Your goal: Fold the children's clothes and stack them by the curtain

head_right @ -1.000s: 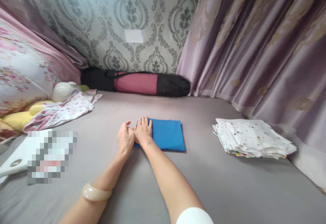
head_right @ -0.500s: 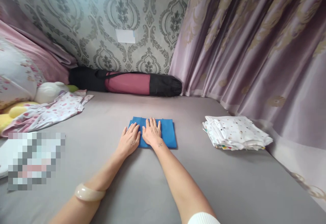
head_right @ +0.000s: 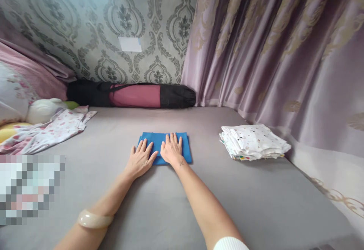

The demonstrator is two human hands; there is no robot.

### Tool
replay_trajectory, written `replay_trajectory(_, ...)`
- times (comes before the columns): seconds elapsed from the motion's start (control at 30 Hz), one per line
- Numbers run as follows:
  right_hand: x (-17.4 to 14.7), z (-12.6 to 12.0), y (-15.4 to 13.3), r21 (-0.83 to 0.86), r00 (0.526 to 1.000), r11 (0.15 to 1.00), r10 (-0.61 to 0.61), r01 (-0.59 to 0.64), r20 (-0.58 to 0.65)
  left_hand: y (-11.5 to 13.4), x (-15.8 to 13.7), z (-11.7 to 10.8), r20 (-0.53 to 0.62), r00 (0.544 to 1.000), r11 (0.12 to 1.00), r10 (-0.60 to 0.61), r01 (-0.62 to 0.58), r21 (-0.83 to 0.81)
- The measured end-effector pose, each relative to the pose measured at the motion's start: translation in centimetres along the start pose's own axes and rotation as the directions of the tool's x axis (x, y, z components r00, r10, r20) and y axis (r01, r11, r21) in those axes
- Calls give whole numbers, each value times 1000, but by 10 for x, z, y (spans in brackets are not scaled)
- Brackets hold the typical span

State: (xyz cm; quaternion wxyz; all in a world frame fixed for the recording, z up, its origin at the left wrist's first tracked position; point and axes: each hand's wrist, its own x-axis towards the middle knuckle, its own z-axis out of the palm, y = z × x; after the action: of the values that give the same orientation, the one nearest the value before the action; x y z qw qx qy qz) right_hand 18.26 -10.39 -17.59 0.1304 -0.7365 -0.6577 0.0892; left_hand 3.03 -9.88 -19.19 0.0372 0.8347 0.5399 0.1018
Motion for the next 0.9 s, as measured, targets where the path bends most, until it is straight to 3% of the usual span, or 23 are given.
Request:
replay_trajectory(0.23,-4,1,8,14,1000,1000,1,-1,1,-4,-2,-1,37,999,999,36,-37,7)
replay_trajectory(0.43,-8,-6,28,-36,988,993,112,-117,-103,-3,-2,-3,73,997,1000,26,-26,-9)
replay_trajectory(0.53,-9,-3,38,-62,986,986,151,-155,-66,-2,-1,-3,87,996,1000,16,-15,-13)
replay_trajectory(0.7,-8,1,40,-86,988,985,143,-147,-56,-3,-1,-4,74,997,1000,24,-22,-22)
replay_trajectory(0.9,-2,-10,42,-158,987,985,49,-74,-152,0,9,-18,-7,996,994,84,-84,70)
